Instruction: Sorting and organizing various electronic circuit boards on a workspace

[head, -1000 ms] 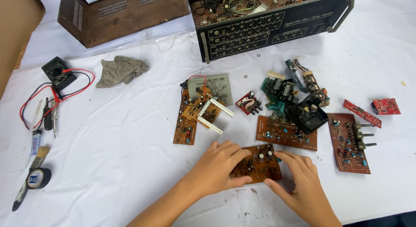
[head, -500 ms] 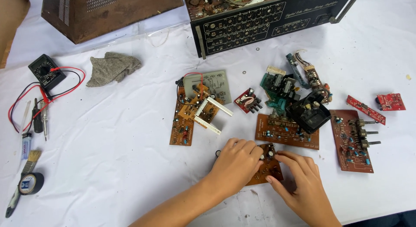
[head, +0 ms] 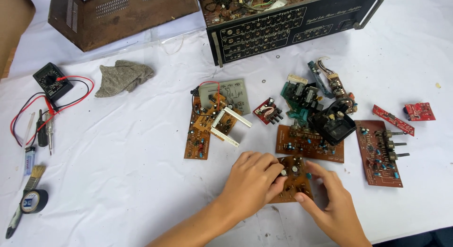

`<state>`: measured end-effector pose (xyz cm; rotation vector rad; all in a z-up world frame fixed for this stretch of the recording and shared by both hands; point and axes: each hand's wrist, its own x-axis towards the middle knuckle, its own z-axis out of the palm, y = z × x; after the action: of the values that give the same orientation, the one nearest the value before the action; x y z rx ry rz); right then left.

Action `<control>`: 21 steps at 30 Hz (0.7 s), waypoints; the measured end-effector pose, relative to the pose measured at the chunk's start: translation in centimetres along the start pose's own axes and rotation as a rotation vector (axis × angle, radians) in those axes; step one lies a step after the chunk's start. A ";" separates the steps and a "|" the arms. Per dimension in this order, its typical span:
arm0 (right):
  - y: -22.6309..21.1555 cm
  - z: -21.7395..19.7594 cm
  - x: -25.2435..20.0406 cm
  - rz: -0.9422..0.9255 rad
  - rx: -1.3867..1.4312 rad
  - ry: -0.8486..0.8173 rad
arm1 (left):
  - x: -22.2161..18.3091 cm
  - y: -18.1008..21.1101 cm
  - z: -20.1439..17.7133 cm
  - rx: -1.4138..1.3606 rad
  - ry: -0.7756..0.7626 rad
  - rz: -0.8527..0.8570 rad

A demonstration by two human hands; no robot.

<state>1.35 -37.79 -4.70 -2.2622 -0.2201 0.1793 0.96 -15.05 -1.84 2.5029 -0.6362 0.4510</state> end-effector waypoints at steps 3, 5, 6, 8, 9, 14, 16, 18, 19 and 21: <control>-3.7 -0.2 -0.4 0.264 0.373 -0.039 | 0.5 1.4 -2.6 0.022 0.095 0.050; -5.3 0.0 -0.5 0.422 0.611 -0.056 | 1.0 2.2 -4.6 0.050 0.143 0.074; -5.4 0.3 -0.6 0.309 0.622 0.008 | 1.2 2.6 -5.6 0.085 0.179 0.075; -5.8 0.5 -0.5 0.187 0.633 0.075 | 1.7 3.3 -7.3 0.125 0.222 0.083; -6.1 0.5 -0.4 0.054 0.535 0.142 | 1.9 3.5 -8.1 0.111 0.254 0.051; -8.8 -1.0 1.7 -0.135 0.571 0.226 | 3.2 4.0 -11.9 0.005 0.334 0.016; -9.7 -1.9 2.6 -0.056 0.582 0.212 | 3.4 4.0 -13.3 -0.029 0.248 -0.049; -10.1 -2.5 3.7 -0.057 0.573 0.213 | 3.5 4.1 -15.3 -0.034 0.303 -0.052; -10.1 -2.8 4.1 -0.038 0.562 0.209 | 3.5 4.2 -16.2 -0.050 0.344 -0.066; -11.3 -3.3 5.1 -0.111 0.636 0.167 | 3.7 4.1 -17.5 -0.024 0.365 -0.099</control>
<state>5.84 -31.93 5.79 -1.6179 -0.1688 -0.0044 -1.34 -9.78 15.60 2.3310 -0.3693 0.8307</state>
